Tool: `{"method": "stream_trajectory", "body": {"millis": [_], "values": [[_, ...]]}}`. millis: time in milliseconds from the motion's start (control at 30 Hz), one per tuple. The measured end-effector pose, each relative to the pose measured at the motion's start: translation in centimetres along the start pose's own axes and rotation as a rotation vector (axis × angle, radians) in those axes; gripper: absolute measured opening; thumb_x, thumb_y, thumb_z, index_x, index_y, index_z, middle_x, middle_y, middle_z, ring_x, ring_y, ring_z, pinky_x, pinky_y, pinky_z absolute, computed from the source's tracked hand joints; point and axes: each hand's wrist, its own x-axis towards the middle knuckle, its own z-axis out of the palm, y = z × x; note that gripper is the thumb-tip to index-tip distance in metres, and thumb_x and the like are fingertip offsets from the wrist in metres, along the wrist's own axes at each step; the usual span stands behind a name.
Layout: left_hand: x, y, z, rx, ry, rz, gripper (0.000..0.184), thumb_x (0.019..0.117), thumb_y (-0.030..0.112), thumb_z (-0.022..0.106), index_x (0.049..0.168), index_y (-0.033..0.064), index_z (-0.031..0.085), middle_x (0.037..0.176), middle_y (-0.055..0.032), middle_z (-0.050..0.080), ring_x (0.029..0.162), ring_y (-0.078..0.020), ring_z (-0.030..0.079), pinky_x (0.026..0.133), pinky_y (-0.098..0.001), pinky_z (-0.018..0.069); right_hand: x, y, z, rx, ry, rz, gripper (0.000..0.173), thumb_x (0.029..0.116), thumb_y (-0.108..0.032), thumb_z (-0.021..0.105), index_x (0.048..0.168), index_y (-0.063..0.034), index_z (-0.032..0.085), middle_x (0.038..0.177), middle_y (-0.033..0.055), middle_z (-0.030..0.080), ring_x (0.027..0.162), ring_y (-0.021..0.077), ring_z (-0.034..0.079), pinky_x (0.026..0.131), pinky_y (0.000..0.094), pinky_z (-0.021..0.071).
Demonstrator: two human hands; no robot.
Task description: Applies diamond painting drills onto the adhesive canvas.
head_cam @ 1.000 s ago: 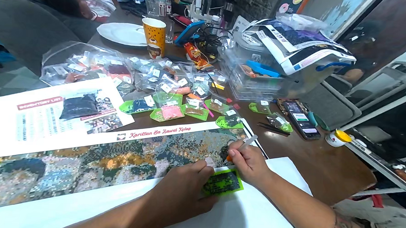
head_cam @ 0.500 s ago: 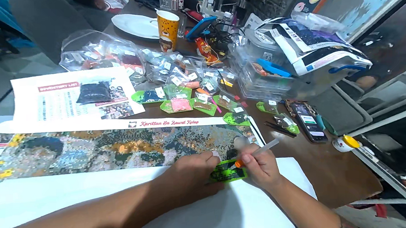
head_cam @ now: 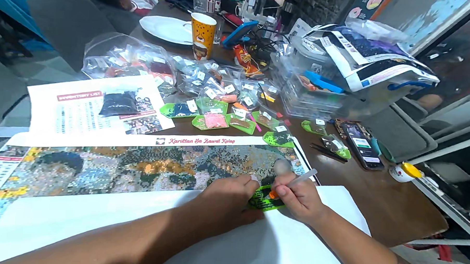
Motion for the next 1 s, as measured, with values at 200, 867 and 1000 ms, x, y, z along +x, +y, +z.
{"method": "stream_trajectory", "body": {"millis": [200, 867, 1000], "values": [[0.0, 0.0, 0.1, 0.007, 0.016, 0.009, 0.049, 0.0961, 0.05, 0.063, 0.116, 0.0065, 0.069, 0.093, -0.0078, 0.066, 0.078, -0.0204, 0.067, 0.065, -0.0367, 0.0566, 0.0, -0.1, 0.0, -0.015, -0.013, -0.009, 0.031, 0.1114, -0.029, 0.042, 0.097, -0.0052, 0.056, 0.077, 0.0001, 0.056, 0.069, -0.0028, 0.057, 0.066, 0.0123, 0.0505], [-0.3, -0.1, 0.5, 0.043, 0.079, 0.043, 0.044, 0.0876, 0.05, 0.067, 0.106, 0.0103, 0.07, 0.087, -0.0066, 0.065, 0.074, -0.0211, 0.067, 0.058, -0.0373, 0.0556, 0.1, 0.7, -1.6, 0.107, 0.241, 0.303, 0.027, 0.1095, -0.033, 0.046, 0.094, -0.0175, 0.062, 0.074, -0.0087, 0.06, 0.061, -0.0036, 0.055, 0.057, 0.0124, 0.0483], [-0.4, -0.3, 0.9, 0.056, 0.118, 0.085, 0.042, 0.0864, 0.049, 0.067, 0.105, 0.011, 0.07, 0.086, -0.0054, 0.064, 0.072, -0.0193, 0.066, 0.055, -0.0347, 0.0547, 0.1, 1.3, -1.5, 0.088, 0.217, 0.29, 0.028, 0.1097, -0.031, 0.045, 0.093, -0.015, 0.06, 0.071, -0.0074, 0.057, 0.06, -0.003, 0.054, 0.057, 0.0129, 0.0475]]}}
